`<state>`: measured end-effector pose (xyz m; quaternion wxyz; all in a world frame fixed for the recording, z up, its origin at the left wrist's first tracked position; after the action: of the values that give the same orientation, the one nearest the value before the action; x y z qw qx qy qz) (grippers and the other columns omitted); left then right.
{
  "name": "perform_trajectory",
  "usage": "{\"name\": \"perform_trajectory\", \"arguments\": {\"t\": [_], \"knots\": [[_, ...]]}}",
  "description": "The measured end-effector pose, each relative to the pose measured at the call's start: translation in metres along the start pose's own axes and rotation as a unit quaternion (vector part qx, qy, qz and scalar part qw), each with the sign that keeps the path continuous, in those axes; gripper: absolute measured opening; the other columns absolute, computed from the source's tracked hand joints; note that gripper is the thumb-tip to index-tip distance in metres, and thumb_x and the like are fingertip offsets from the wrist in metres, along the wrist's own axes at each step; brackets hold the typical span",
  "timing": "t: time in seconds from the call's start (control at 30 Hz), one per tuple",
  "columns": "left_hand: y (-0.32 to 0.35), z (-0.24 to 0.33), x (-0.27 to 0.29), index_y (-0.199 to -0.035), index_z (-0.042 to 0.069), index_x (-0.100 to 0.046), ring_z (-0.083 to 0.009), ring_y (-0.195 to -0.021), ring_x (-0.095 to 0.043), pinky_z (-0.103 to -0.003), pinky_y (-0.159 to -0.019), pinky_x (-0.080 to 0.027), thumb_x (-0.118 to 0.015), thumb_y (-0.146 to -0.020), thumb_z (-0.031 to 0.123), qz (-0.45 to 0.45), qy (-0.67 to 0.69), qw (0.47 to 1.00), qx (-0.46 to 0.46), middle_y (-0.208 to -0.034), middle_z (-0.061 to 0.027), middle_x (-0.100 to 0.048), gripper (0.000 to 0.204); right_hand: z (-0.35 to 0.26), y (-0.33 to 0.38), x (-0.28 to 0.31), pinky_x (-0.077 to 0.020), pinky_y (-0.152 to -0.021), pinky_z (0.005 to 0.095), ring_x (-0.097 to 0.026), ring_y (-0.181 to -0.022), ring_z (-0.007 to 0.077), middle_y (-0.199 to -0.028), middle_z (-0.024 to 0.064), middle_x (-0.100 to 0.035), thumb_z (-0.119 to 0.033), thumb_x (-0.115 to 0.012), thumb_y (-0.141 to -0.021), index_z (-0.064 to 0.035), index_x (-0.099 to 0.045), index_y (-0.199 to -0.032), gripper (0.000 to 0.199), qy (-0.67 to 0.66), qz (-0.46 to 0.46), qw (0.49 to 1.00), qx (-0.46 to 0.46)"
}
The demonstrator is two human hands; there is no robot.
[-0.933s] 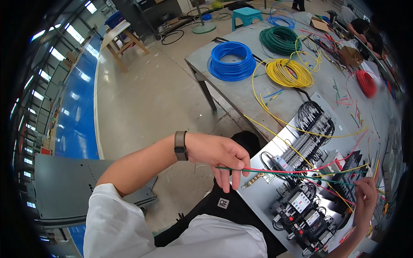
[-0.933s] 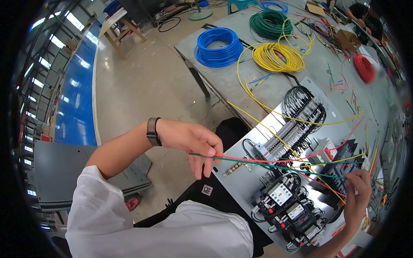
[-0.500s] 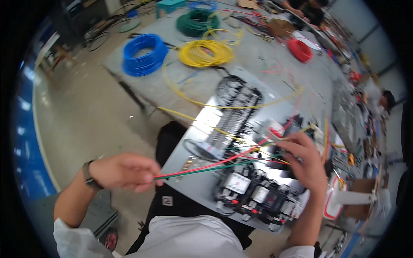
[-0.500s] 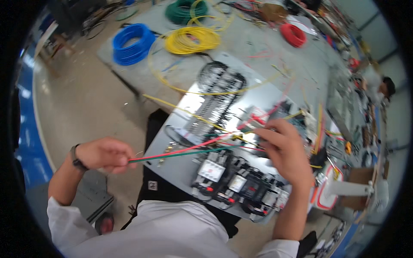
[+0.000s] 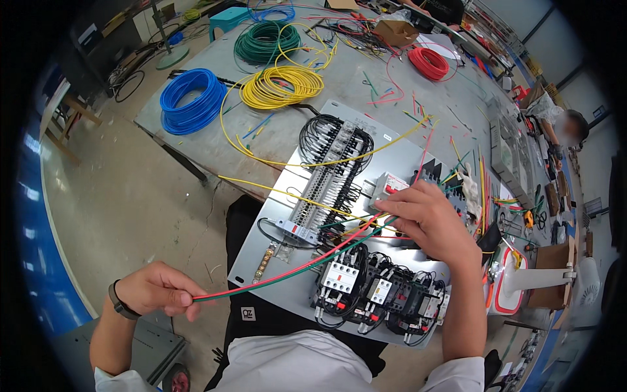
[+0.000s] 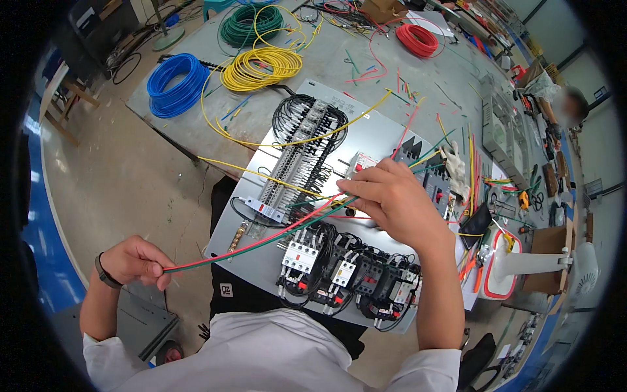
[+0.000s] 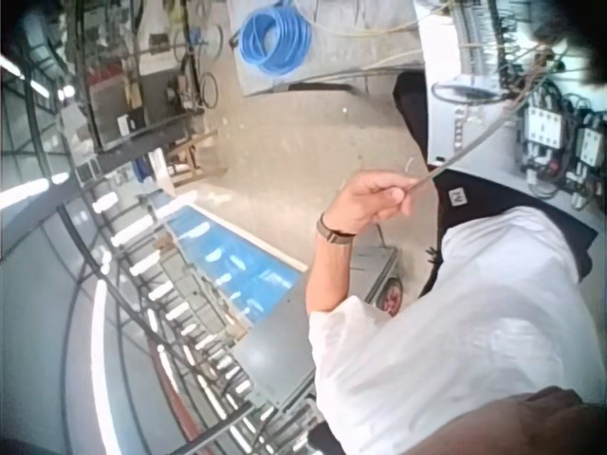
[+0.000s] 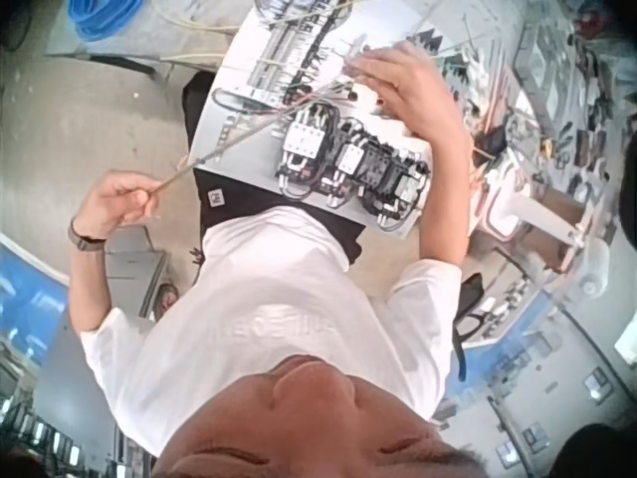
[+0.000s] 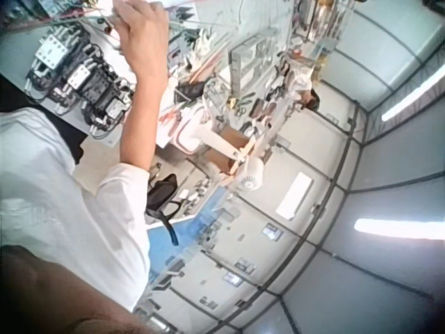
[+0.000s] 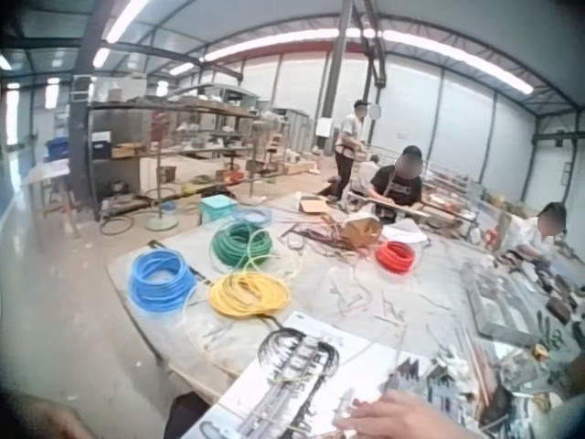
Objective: The person strips insulation from colored wires using pliers and inserts the wire ends into terminals on an electrical control panel. The person repeats this process for multiple wires of different colors.
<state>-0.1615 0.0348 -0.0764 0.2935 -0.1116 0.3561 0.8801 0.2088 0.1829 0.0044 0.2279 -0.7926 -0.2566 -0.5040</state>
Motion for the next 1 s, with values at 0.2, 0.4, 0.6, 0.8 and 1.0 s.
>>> {"name": "perform_trajectory", "arguments": {"t": [0.2,0.4,0.6,0.8,1.0], "knots": [[0.005,-0.01,0.023,-0.123,-0.008,-0.073,-0.0083,-0.064,-0.05,-0.026,-0.056,-0.037,-0.064,-0.105,0.005,0.033,-0.003,0.999,-0.008,-0.09,-0.0108,-0.075,0.025,0.016,0.005,0.0,-0.046,-0.092,0.0408,-0.059,-0.095,0.0262,-0.095,0.0035,-0.067,-0.014,-0.081,-0.087,-0.0142,-0.082,-0.115,0.028,-0.023,-0.031,0.999,-0.014],[0.021,-0.032,0.061,-0.114,-0.01,-0.075,-0.0105,-0.057,-0.05,-0.028,-0.051,-0.033,-0.069,-0.1,0.006,0.089,0.006,0.995,-0.051,-0.083,-0.0164,-0.075,0.022,0.017,0.005,0.027,-0.0461,-0.08,0.0386,-0.06,-0.083,0.0257,-0.085,0.0027,-0.064,-0.008,-0.084,-0.08,-0.0122,-0.082,-0.111,0.032,-0.04,0.008,0.999,0.003],[0.023,-0.054,0.081,-0.112,-0.009,-0.076,-0.0153,-0.067,-0.064,-0.028,-0.061,-0.049,-0.069,-0.101,0.006,0.069,-0.06,0.996,-0.017,-0.087,-0.0169,-0.077,0.02,-0.015,0.01,0.044,-0.0474,-0.073,0.0403,-0.062,-0.078,0.0258,-0.079,0.0044,-0.064,-0.013,-0.082,-0.085,-0.0105,-0.081,-0.102,0.017,-0.013,0.029,0.998,0.049],[-0.011,-0.009,0.023,-0.128,-0.005,-0.071,-0.0184,-0.104,-0.073,-0.032,-0.095,-0.056,-0.062,-0.108,0.011,-0.027,-0.271,0.962,-0.013,-0.11,-0.0116,-0.078,0.026,-0.051,0.023,0.042,-0.0449,-0.071,0.0412,-0.058,-0.078,0.025,-0.076,0.0022,-0.058,-0.013,-0.083,-0.083,-0.0115,-0.079,-0.102,0.02,0.033,0.018,0.997,0.062],[-0.095,0.07,-0.102,-0.132,-0.002,-0.069,-0.0133,-0.106,-0.07,-0.03,-0.094,-0.055,-0.065,-0.108,0.015,0.02,-0.151,0.979,-0.135,-0.117,-0.008,-0.076,0.03,-0.067,0.034,0.032,-0.042,-0.069,0.0377,-0.055,-0.077,0.0211,-0.077,-0.0008,-0.056,-0.015,-0.083,-0.08,-0.0125,-0.078,-0.099,0.02,0.056,0.032,0.996,0.067]]}}
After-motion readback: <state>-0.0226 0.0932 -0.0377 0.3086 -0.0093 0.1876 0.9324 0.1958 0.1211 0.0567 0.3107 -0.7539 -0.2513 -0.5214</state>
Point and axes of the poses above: each hand's wrist, its own y-axis away from the middle knuckle, its own x-axis out of the back of the hand, z = x × y, the point moved 10 cm from there along -y, towards the middle knuckle
